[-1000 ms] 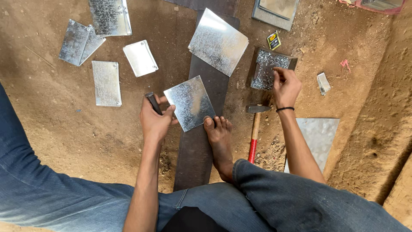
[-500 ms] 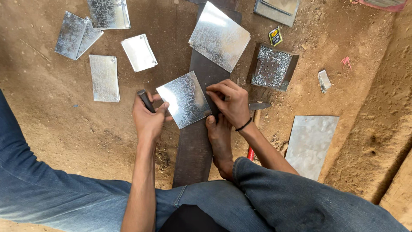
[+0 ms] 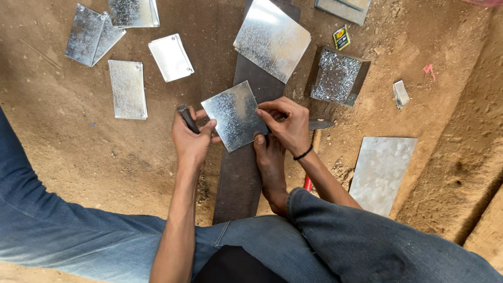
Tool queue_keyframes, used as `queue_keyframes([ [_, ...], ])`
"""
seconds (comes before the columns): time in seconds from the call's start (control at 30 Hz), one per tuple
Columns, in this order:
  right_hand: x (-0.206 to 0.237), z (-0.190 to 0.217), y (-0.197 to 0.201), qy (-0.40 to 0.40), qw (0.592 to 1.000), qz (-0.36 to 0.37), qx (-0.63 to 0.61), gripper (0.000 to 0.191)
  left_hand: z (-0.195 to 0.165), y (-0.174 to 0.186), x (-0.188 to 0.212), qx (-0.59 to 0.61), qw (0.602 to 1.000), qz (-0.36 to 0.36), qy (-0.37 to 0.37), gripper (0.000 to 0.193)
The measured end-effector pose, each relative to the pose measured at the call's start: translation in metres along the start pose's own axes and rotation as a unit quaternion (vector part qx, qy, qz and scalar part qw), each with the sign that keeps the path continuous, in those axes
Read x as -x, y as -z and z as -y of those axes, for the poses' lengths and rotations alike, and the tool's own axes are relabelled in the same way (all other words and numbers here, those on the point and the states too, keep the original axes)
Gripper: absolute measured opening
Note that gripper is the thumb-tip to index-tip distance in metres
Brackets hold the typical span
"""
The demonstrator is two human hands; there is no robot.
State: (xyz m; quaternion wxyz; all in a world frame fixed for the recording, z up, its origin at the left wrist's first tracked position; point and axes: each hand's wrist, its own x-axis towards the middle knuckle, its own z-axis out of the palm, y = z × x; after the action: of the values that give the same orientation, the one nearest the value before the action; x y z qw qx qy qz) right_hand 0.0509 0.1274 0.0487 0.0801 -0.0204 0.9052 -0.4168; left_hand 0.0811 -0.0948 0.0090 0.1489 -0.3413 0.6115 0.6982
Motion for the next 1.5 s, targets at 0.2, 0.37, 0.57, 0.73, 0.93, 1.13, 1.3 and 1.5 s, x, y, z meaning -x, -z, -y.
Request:
queue_keyframes([
  [0.2, -0.002, 0.000, -0.001, -0.013, 1.000, -0.004, -0.005, 0.012, 0.003, 0.002, 0.000, 0.047, 0.999, 0.012, -0.009, 0.037],
  [0.37, -0.015, -0.006, 0.008, 0.115, 0.991, 0.008, 0.061, 0.020, 0.009, 0.003, -0.001, 0.079, 0.996, 0.024, -0.024, 0.036],
  [0.57, -0.040, -0.002, 0.018, 0.182, 0.975, 0.097, 0.081, 0.024, 0.018, 0.005, 0.000, 0.105, 0.994, 0.022, -0.036, 0.034],
  [0.73, -0.049, -0.003, 0.019, 0.197, 0.968, 0.123, 0.097, 0.024, 0.023, 0.007, 0.006, 0.134, 0.989, 0.032, -0.060, 0.035],
  [0.93, -0.046, -0.026, 0.014, 0.218, 0.967, 0.065, 0.119, 0.011, 0.025, 0.008, 0.009, 0.111, 0.993, 0.008, -0.040, 0.033],
  [1.13, -0.009, -0.030, 0.010, 0.093, 0.984, -0.117, 0.095, 0.009, 0.027, 0.008, 0.006, 0.133, 0.991, 0.004, -0.031, 0.034],
  [1.3, 0.040, -0.011, -0.010, 0.094, 0.993, -0.054, 0.041, 0.016, 0.032, 0.009, 0.006, 0.134, 0.990, 0.007, -0.029, 0.036],
  [1.5, 0.043, 0.001, -0.019, 0.018, 0.996, -0.089, -0.025, 0.019, 0.033, 0.012, 0.007, 0.137, 0.990, 0.020, -0.037, 0.036],
])
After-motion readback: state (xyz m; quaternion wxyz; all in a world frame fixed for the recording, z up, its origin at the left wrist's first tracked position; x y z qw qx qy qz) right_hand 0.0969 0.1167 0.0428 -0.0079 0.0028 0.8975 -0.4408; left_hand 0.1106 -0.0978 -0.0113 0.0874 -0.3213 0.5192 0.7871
